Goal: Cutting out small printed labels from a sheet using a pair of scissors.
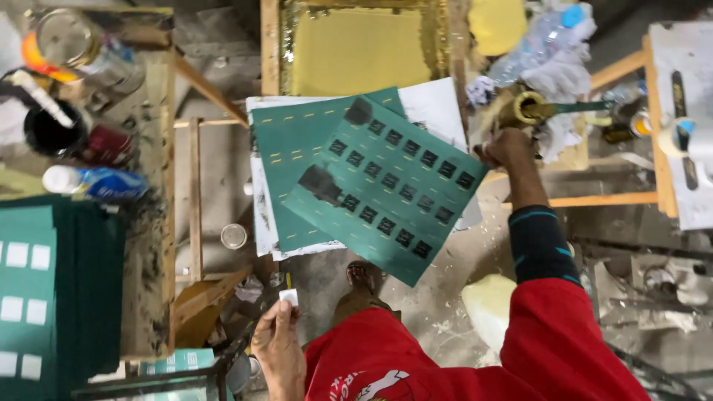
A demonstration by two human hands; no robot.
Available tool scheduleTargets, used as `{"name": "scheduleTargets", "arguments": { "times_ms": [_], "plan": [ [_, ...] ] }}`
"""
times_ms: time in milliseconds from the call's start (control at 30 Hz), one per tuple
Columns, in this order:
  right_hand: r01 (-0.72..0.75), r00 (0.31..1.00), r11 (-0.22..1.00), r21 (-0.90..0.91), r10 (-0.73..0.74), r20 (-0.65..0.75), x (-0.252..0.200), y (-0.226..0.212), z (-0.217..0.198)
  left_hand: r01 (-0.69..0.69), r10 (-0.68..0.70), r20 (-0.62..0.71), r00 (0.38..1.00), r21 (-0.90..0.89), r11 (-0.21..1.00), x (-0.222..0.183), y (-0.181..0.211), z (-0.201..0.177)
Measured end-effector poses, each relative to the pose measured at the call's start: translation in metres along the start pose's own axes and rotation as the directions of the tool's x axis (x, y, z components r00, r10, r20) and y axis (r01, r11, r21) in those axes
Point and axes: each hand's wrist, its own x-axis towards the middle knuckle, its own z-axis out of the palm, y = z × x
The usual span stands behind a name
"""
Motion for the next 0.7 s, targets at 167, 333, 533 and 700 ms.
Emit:
{"name": "scheduleTargets", "arguments": {
  "times_ms": [167, 333, 533, 700],
  "plan": [
    [0.104, 0.993, 0.992, 0.077, -0.099, -0.064, 0.046, 0.045, 0.047, -0.124, 0.127, -0.019, 0.992, 0.128, 0.984, -0.011, 0.045, 0.053],
    [0.152, 0.932, 0.863, 0.482, -0.288, 0.221, 0.102, 0.168, 0.067, -0.167, 0.167, 0.004, 0.986, 0.057, 0.984, -0.005, 0.050, 0.066],
    [0.389, 0.900, 0.793, 0.469, -0.435, -0.012, -0.055, -0.067, -0.017, -0.177, 0.166, -0.113, 0.980, -0.093, 0.980, -0.021, 0.062, 0.054],
    [0.471, 0.721, 0.439, 0.766, -0.692, -0.047, -0.324, -0.257, -0.043, -0.252, 0.243, -0.065, 0.968, -0.225, 0.941, -0.030, 0.068, 0.044]
  ]
}}
